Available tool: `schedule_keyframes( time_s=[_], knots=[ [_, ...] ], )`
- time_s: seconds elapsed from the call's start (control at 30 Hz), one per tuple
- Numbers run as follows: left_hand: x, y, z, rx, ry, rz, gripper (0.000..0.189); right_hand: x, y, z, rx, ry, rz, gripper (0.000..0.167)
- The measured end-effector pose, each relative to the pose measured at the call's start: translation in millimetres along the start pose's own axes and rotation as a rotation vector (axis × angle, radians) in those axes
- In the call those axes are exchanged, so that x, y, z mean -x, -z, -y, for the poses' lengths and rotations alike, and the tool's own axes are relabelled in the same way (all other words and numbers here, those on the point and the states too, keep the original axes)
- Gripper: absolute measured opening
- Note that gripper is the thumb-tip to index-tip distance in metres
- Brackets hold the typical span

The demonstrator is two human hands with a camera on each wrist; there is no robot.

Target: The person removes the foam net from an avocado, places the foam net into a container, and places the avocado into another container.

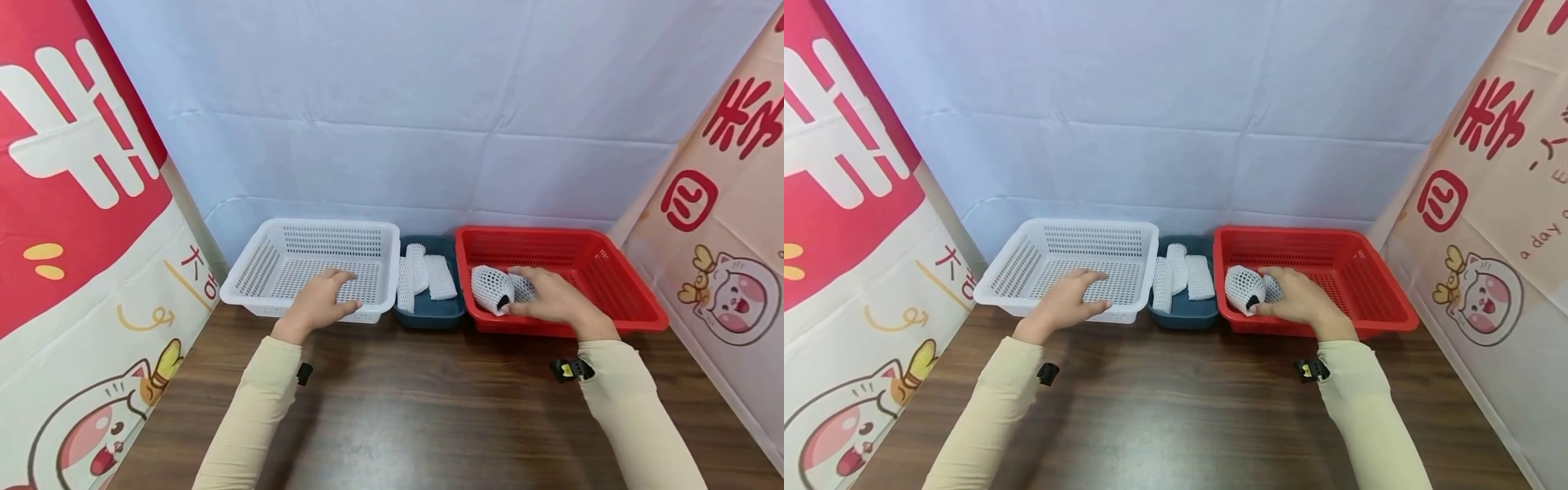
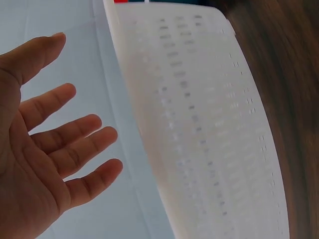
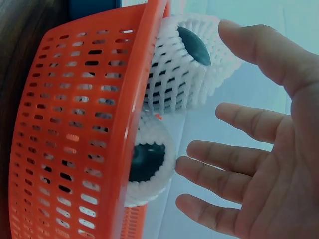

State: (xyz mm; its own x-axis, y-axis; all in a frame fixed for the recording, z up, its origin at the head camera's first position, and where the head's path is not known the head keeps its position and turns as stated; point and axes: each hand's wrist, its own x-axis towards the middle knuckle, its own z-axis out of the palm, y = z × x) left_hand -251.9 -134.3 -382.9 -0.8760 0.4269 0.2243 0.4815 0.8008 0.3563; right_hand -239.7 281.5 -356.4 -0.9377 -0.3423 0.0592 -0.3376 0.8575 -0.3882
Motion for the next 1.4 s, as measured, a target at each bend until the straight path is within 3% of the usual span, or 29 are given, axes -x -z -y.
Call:
schedule_keyframes(
  time_s=[0.33, 0.53, 0.93, 1.4],
  knots=[
    [-9.0, -12.2, -17.4, 0.012, -0.045, -0.006, 0.053, -4.2, -6, 7, -0.008, -0.006, -0.015, 0.081],
    [-15.2, -18.4, -27.6, 0.025, -0.039, 0.002, 0.054, -7.7, -9, 10, -0.001, -0.014, -0.013, 0.082],
    [-22.0, -28.2, -37.5, 0.040, -0.059, -0.024, 0.052, -13.2, -14, 16, 0.010, -0.024, -0.005, 0.082],
    [-28.6, -42.0, -56.6, 0.015, -0.156, -0.010, 0.049, -20.7, -23, 16, 0.043, -0.011, 0.003, 0.088]
  ],
)
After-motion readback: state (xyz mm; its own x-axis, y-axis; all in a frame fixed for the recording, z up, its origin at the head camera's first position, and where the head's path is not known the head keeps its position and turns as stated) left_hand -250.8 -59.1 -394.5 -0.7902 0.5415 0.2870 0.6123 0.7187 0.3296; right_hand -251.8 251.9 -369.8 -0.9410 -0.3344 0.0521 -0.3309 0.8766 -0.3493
